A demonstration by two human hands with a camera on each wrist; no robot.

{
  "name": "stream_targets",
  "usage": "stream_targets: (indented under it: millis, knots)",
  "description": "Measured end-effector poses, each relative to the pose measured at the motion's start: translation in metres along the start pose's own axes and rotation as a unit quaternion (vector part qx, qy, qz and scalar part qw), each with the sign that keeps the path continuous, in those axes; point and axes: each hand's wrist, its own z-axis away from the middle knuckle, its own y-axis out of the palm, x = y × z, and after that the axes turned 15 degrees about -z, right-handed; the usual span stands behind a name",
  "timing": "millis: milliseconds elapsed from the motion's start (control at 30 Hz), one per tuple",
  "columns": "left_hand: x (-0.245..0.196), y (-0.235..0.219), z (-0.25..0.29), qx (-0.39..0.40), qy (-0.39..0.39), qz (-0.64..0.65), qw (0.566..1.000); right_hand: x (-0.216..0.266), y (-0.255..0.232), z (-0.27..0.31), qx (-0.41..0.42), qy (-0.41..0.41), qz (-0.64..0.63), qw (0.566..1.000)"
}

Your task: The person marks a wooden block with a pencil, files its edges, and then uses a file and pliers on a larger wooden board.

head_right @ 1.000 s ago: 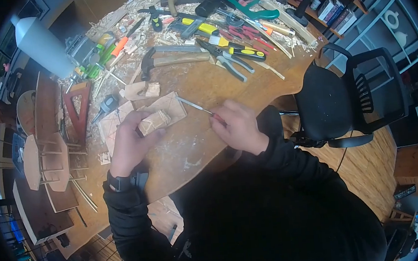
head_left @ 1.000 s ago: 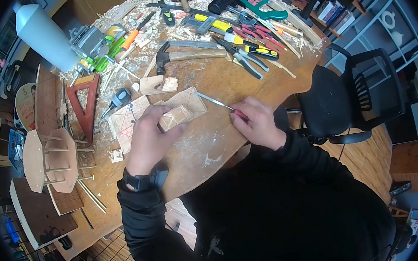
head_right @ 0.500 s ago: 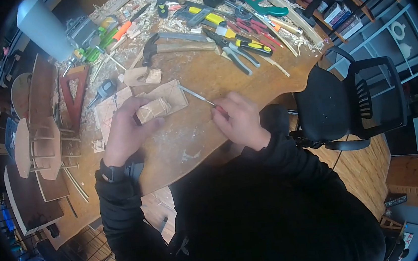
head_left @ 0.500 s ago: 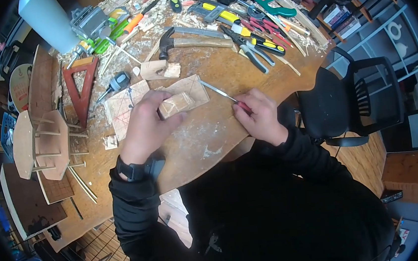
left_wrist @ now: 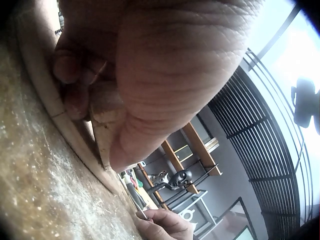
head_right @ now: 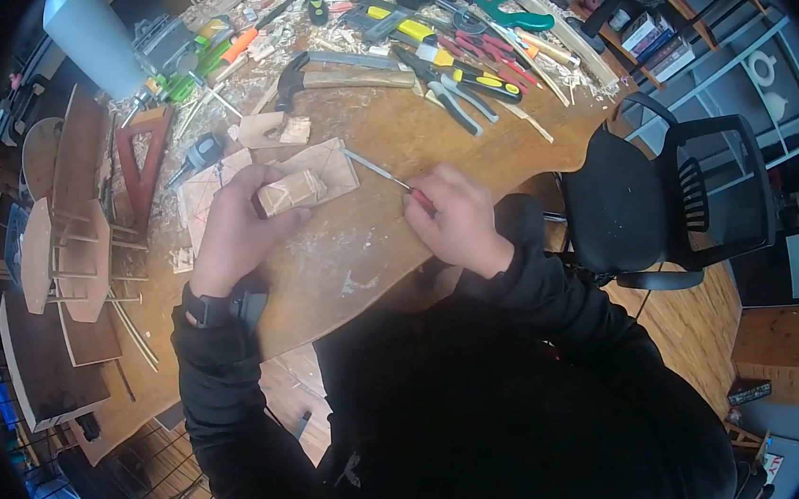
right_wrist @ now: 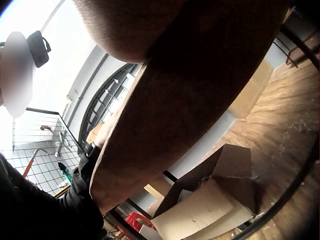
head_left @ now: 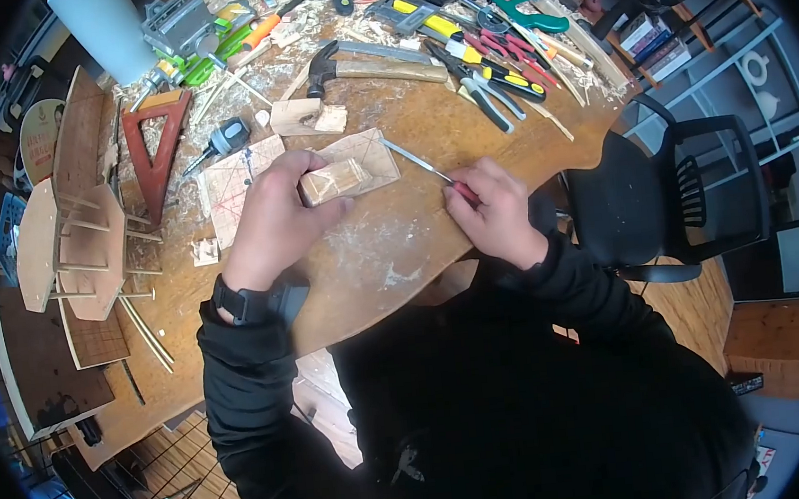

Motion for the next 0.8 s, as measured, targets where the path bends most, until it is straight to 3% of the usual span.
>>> stream_targets:
  millis: [800]
  knots:
    - [-0.006, -0.001, -0.001, -0.045, 0.01, -0.023, 0.999, 0.0, 0.001, 0.0, -0.019, 0.0, -0.016, 1.0]
